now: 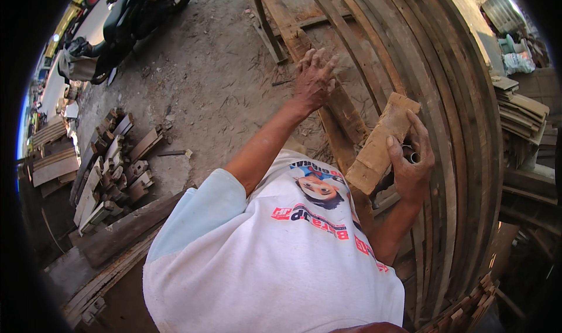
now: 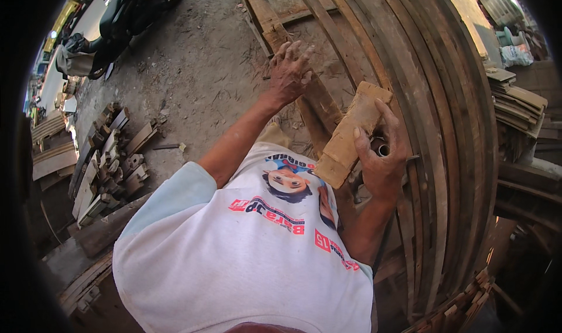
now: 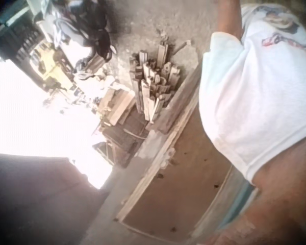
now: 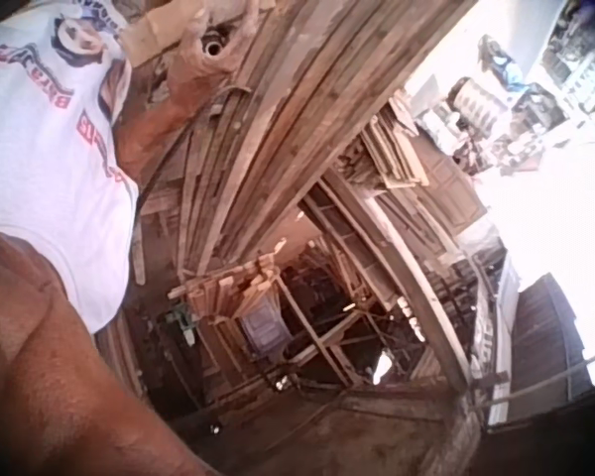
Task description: The person uses a hammer and a metal pipe to repeatedly strike and shape a small piece of wood held against a wooden workbench. The person adjusts the wood's position and orientation between strikes, occasionally using a rebar rod to assist in the process.
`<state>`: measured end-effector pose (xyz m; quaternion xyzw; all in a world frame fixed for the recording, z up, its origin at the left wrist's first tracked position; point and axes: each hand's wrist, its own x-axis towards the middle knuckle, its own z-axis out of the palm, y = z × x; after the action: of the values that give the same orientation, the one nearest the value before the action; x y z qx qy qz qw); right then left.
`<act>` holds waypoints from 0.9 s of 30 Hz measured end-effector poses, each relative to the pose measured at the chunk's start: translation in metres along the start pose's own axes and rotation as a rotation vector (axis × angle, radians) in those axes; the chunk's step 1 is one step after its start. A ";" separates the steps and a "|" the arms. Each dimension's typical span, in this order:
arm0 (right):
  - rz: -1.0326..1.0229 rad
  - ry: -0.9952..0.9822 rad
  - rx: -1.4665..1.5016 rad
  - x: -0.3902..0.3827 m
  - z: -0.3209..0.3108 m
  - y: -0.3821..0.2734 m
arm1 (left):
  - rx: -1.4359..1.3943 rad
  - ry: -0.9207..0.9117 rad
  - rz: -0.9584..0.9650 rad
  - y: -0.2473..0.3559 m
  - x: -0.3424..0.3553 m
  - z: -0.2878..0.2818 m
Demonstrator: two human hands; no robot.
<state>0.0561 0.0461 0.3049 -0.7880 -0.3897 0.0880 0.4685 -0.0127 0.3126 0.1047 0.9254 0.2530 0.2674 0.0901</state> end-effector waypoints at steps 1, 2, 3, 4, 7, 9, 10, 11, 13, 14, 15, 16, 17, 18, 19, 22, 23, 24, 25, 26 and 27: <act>0.001 0.002 -0.008 -0.002 0.000 -0.003 | 0.049 -0.039 0.142 0.000 0.001 0.005; 0.003 0.005 -0.016 -0.005 0.000 -0.005 | 0.004 -0.018 0.113 0.003 -0.002 0.009; 0.014 0.014 -0.003 -0.007 0.000 -0.005 | -0.038 0.001 0.084 0.010 -0.004 0.009; 0.029 0.027 0.008 -0.010 0.000 -0.006 | -0.083 0.018 0.059 0.017 -0.003 0.005; 0.027 0.070 -0.039 -0.019 0.000 -0.004 | -0.174 -0.048 -0.158 0.033 0.005 -0.013; 0.036 0.094 -0.058 -0.026 0.002 -0.001 | -0.241 0.055 -0.149 0.024 -0.004 0.000; 0.055 0.106 -0.048 -0.031 0.003 0.001 | -0.274 0.107 -0.144 0.020 -0.008 0.005; 0.074 0.118 -0.039 -0.034 0.003 0.002 | -0.274 0.133 -0.150 0.016 -0.012 0.010; 0.096 0.111 -0.040 -0.035 0.003 0.003 | -0.279 0.176 -0.164 0.014 -0.017 0.013; 0.107 0.107 -0.041 -0.036 0.002 0.004 | -0.287 0.203 -0.153 0.012 -0.019 0.015; 0.127 0.097 -0.015 -0.036 0.002 0.002 | -0.299 0.237 -0.139 0.013 -0.018 0.014; 0.146 0.087 0.011 -0.035 0.003 -0.001 | -0.312 0.270 -0.126 0.013 -0.017 0.012; 0.165 0.077 0.037 -0.035 0.003 -0.002 | -0.353 0.262 -0.149 0.014 -0.021 0.009; 0.130 0.071 0.000 -0.034 0.001 0.000 | -0.391 0.264 -0.166 0.017 -0.021 0.004; 0.098 0.063 -0.040 -0.035 0.001 0.005 | -0.431 0.262 -0.186 0.019 -0.020 0.000; 0.066 0.048 -0.017 -0.035 0.000 0.009 | -0.426 0.237 -0.186 0.018 -0.024 -0.007; 0.054 0.045 -0.031 -0.031 -0.002 0.008 | -0.436 0.239 -0.184 0.016 -0.023 -0.008; 0.045 0.037 -0.046 -0.031 -0.001 0.005 | -0.448 0.237 -0.188 0.013 -0.022 -0.012; 0.098 0.037 0.003 -0.031 -0.001 -0.002 | -0.459 0.236 -0.191 0.011 -0.025 -0.014; 0.151 0.038 0.053 -0.030 -0.001 -0.011 | -0.445 0.233 -0.204 0.008 -0.033 -0.013; 0.196 0.046 0.101 -0.027 -0.001 -0.016 | -0.432 0.239 -0.210 0.006 -0.034 -0.012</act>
<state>0.0291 0.0307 0.3124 -0.7995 -0.2952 0.1346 0.5055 -0.0413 0.2906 0.1011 0.8152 0.2938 0.4117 0.2823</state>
